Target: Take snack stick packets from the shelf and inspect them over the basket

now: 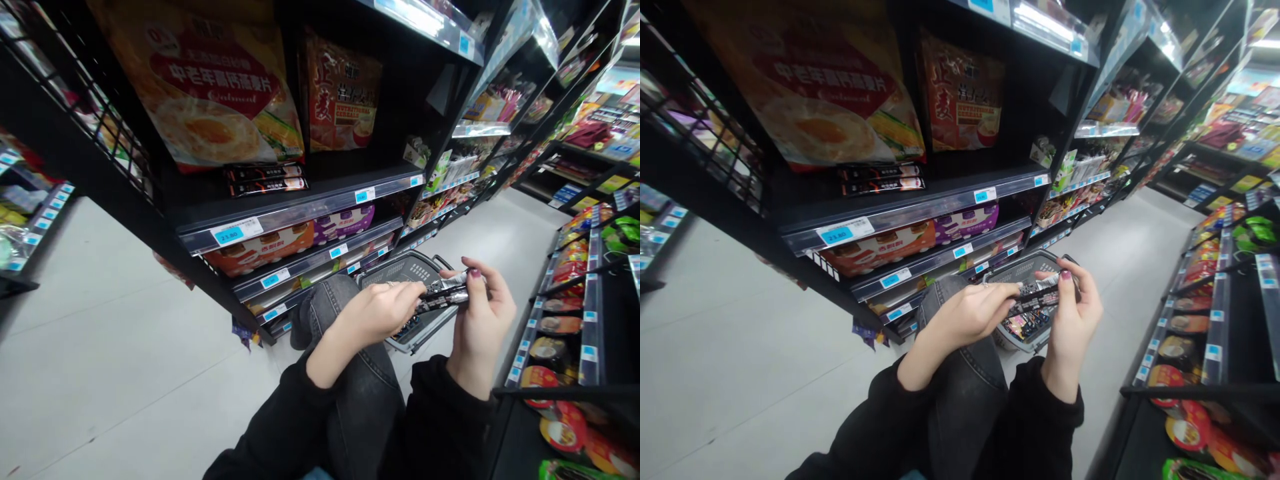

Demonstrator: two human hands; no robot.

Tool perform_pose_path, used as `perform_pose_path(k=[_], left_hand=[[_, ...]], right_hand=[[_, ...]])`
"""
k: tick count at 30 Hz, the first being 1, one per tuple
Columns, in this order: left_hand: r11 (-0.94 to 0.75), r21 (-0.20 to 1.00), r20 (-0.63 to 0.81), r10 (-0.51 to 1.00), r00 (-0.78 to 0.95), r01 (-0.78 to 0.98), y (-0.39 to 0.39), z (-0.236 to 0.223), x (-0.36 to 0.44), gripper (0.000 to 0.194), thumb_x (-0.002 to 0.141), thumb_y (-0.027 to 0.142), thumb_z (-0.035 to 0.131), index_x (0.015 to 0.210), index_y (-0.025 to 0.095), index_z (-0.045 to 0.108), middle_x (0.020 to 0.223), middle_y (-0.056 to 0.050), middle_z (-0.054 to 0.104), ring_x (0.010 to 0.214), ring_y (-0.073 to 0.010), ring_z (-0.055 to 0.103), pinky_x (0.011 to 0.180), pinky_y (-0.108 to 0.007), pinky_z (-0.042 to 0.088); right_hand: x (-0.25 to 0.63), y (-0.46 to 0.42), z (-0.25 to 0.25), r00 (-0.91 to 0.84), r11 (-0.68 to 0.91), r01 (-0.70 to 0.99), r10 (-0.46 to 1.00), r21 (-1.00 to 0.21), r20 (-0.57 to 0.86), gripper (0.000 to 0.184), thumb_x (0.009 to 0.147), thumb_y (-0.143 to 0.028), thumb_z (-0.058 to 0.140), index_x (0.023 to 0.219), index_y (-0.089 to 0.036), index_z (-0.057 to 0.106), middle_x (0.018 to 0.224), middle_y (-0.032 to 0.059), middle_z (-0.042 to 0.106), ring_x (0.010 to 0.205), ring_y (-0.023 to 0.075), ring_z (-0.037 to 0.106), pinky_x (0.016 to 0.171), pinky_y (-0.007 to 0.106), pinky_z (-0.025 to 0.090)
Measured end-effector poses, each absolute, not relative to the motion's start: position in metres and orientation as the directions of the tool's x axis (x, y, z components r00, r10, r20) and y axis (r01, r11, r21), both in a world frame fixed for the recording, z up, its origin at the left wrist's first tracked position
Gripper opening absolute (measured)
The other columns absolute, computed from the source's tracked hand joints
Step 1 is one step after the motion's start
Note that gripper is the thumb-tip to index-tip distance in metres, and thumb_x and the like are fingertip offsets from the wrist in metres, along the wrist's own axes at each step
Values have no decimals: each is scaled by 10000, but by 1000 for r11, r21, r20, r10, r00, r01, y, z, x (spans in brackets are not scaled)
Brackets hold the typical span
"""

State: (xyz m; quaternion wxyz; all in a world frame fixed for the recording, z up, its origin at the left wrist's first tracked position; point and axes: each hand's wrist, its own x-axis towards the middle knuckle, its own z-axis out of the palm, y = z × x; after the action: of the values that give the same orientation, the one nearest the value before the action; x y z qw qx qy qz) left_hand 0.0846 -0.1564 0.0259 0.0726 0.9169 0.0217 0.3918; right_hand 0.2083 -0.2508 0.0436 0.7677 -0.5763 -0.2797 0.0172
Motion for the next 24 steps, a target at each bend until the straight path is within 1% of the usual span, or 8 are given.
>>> perform_pose_path(k=[4, 7, 10, 12, 14, 16, 20, 24], left_hand=[[-983, 181, 750, 115, 651, -35, -157, 23, 88, 217, 954, 116, 366, 1109, 110, 518, 1004, -70, 677, 890, -151, 667, 760, -277, 549], [-919, 380, 722, 221, 656, -108, -154, 24, 87, 218, 966, 204, 408, 1135, 143, 532, 1028, -48, 680, 905, -135, 669, 784, -250, 543], [-748, 649, 547, 329, 770, -142, -149, 29, 82, 322, 912, 319, 537, 1202, 181, 519, 1062, -27, 683, 950, -127, 665, 822, -220, 530], [-699, 712, 391, 313, 866, -69, -146, 34, 78, 437, 870, 354, 597, 1266, 200, 496, 1078, -31, 682, 961, -152, 664, 819, -244, 531], [-738, 675, 286, 259, 922, -2, -145, 38, 74, 443, 875, 340, 583, 1290, 211, 498, 1096, -38, 676, 968, -181, 659, 812, -282, 530], [-800, 600, 277, 216, 936, 7, -146, 40, 71, 398, 906, 301, 522, 1293, 207, 506, 1127, -45, 664, 982, -195, 651, 816, -303, 527], [-925, 379, 412, 187, 892, 19, -153, 39, 76, 374, 947, 218, 408, 1301, 120, 477, 1146, -98, 648, 986, -212, 646, 804, -331, 530], [-986, 139, 492, 152, 857, 95, -163, 31, 87, 376, 916, 73, 380, 1287, 30, 427, 1018, -129, 665, 897, -204, 656, 779, -336, 531]], right_hand=[[210, -251, 42, 818, 346, 201, 455, -917, 351, 388, 752, -357, 704, 1084, -176, 617, 806, 64, 693, 811, 223, 676, 765, 381, 515], [208, -250, 43, 837, 340, 180, 439, -923, 326, 381, 747, -337, 699, 1073, -161, 613, 766, 57, 682, 808, 234, 679, 782, 405, 516], [206, -249, 45, 866, 382, 128, 407, -915, 291, 335, 746, -302, 693, 1031, -146, 614, 718, 57, 671, 739, 228, 681, 705, 367, 524], [206, -248, 47, 890, 423, 92, 370, -901, 265, 330, 727, -291, 707, 1009, -148, 611, 774, 69, 673, 718, 224, 680, 652, 346, 525], [207, -249, 48, 917, 452, 84, 314, -888, 247, 337, 701, -288, 726, 986, -149, 614, 875, 79, 663, 740, 220, 682, 670, 352, 533], [210, -250, 47, 933, 458, 92, 270, -884, 237, 338, 686, -285, 737, 971, -146, 618, 939, 79, 645, 766, 212, 682, 744, 380, 537], [214, -251, 46, 941, 474, 98, 241, -875, 236, 296, 702, -255, 719, 958, -151, 611, 883, 54, 637, 774, 196, 677, 805, 397, 533], [218, -253, 43, 927, 464, 167, 227, -870, 299, 222, 788, -238, 645, 989, -168, 583, 782, 29, 640, 759, 184, 671, 778, 384, 545]])
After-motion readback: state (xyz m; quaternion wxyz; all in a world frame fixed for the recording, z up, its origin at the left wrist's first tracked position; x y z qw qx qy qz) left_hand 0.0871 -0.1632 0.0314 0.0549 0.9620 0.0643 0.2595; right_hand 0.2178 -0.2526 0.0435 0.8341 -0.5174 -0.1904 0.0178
